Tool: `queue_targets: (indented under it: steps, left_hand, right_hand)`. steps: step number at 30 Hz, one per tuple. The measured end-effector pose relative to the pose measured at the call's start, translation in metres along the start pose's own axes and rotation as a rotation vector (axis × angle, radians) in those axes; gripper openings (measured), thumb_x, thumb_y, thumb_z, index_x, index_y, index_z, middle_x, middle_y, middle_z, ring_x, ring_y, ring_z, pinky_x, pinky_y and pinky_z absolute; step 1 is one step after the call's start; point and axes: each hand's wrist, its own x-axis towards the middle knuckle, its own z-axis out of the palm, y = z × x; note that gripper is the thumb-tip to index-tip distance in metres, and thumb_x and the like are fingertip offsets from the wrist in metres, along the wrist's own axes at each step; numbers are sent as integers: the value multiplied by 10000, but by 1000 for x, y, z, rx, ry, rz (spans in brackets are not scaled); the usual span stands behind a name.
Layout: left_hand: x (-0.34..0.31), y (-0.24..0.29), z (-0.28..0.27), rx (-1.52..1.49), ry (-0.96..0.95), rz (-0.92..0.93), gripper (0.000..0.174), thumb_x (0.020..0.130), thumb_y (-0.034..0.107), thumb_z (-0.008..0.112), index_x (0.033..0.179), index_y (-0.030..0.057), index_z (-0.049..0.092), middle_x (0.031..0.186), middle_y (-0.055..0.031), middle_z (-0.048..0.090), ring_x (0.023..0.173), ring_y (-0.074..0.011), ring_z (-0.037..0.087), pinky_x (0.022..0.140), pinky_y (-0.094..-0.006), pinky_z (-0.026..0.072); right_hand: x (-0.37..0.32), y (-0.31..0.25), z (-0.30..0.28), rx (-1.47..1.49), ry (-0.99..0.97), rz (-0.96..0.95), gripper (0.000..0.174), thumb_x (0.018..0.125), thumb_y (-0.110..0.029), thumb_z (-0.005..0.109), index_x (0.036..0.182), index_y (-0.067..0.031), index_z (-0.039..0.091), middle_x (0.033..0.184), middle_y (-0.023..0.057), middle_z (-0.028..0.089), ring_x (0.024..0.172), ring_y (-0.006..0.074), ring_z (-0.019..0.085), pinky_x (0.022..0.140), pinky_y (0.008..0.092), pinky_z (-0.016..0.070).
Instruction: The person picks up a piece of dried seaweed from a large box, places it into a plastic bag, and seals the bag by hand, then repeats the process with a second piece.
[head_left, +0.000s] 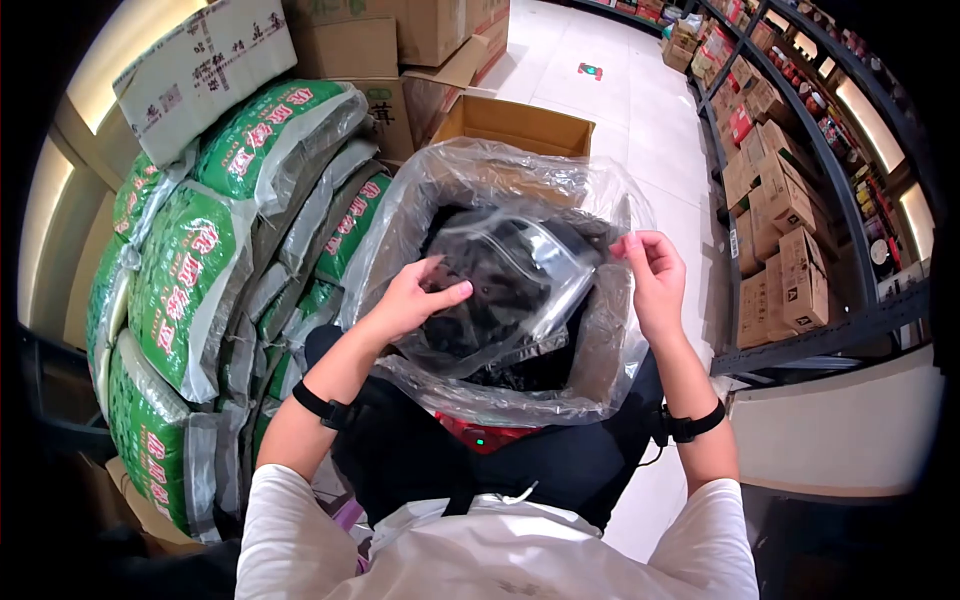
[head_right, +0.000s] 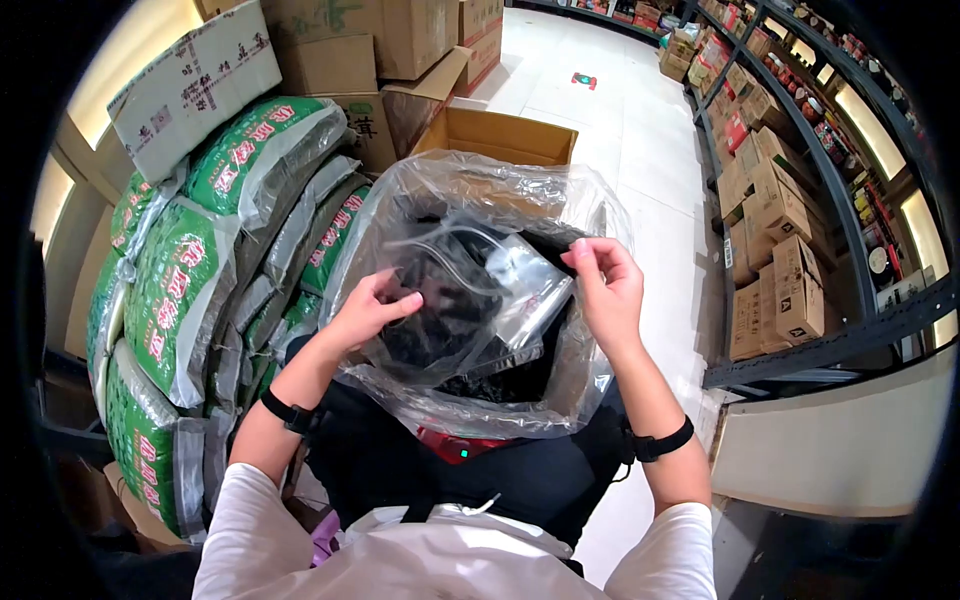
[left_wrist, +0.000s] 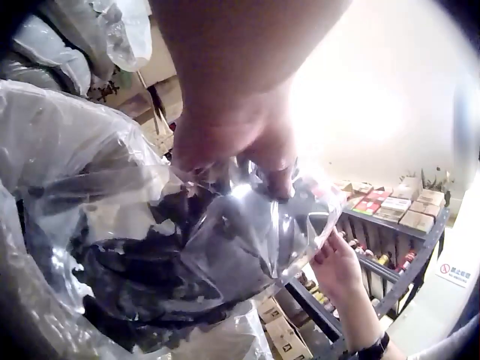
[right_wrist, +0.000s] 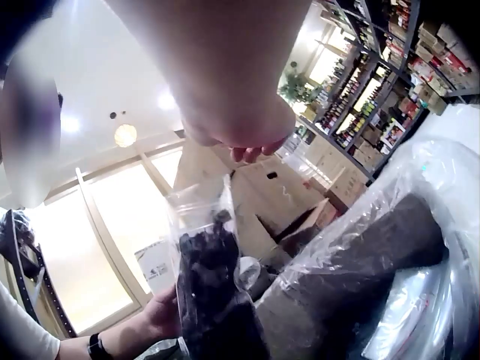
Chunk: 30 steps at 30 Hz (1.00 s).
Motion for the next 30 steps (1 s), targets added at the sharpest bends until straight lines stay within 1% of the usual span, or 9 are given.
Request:
queue_targets:
  steps: [4, 7, 14, 17, 21, 23, 25, 28, 30]
  left_hand:
    - [13, -17, -22, -377, 138, 65, 356, 909, 200, 672, 1190, 7, 571, 1090, -48, 645, 966, -130, 612, 881, -293, 483]
    - [27, -37, -46, -673, 213, 60, 277, 948, 230, 612, 1174, 75, 574, 1104, -59, 653, 994, -166, 636, 854, -327, 524]
    - [53, -77, -81, -663, 330, 117, 291, 969, 230, 577, 1223, 89, 562, 1168, -26, 630, 1061, -135, 592, 935, -287, 454]
    - [51, -95, -85, -715, 332, 91, 309, 973, 223, 571, 1246, 80, 550, 1194, -21, 614, 1102, -132, 568, 953, -282, 432]
    - [41, -100, -81, -687, 307, 106, 324, 980, 227, 556, 1258, 63, 533, 1197, -39, 613, 1118, -151, 566, 970, -302, 433]
    - [37, -92, -78, -676, 281, 62, 349, 978, 231, 558, 1273, 51, 515, 1199, -58, 615, 1123, -170, 570, 981, -320, 431]
    - [38, -94, -76, -648, 304, 75, 320, 970, 211, 570, 1250, 61, 528, 1162, -36, 616, 1076, -149, 575, 951, -304, 437]
    - [39, -92, -74, -636, 330, 83, 271, 970, 199, 570, 1210, 75, 554, 1116, -8, 620, 1031, -125, 576, 926, -292, 436]
    - [39, -97, -76, -646, 318, 60, 268, 968, 189, 571, 1211, 76, 555, 1125, -7, 619, 1056, -127, 567, 939, -291, 424]
  right_hand:
    - [-3, 81, 12, -8, -133, 172, 97, 926, -114, 600, 958, -23, 606, 809, 23, 636, 741, 90, 583, 700, 237, 475]
    - [-29, 129, 34, -287, -708, 466, 135, 864, -118, 626, 961, -27, 649, 812, 47, 651, 769, 127, 604, 705, 284, 497]
    - [-93, 196, 98, -560, -1548, 501, 411, 893, -247, 563, 1239, -27, 588, 1164, 155, 645, 1081, 267, 596, 924, 372, 453]
    - [-111, 228, 100, -542, -1736, 775, 494, 955, -335, 516, 1345, -32, 505, 1334, 151, 547, 1243, 279, 486, 1029, 393, 372]
    - [-125, 246, 86, -671, -1826, 934, 556, 950, -425, 467, 1323, -16, 523, 1312, 160, 557, 1235, 304, 488, 1012, 444, 373]
    - [-121, 268, 85, -782, -2119, 780, 660, 929, -469, 490, 1407, -19, 424, 1441, 214, 418, 1320, 380, 398, 1048, 470, 353]
    - [-119, 255, 81, -1091, -1827, 799, 910, 873, -543, 552, 1526, -86, 115, 1554, 261, 122, 1364, 430, 312, 1090, 487, 321]
    - [-120, 288, 89, -1305, -1847, 672, 854, 908, -464, 545, 1540, -145, 69, 1574, 227, 3, 1379, 463, 249, 1066, 524, 333]
    - [-109, 252, 103, -1318, -1703, 777, 856, 894, -324, 594, 1545, -180, 56, 1572, 209, -4, 1374, 466, 252, 1036, 535, 366]
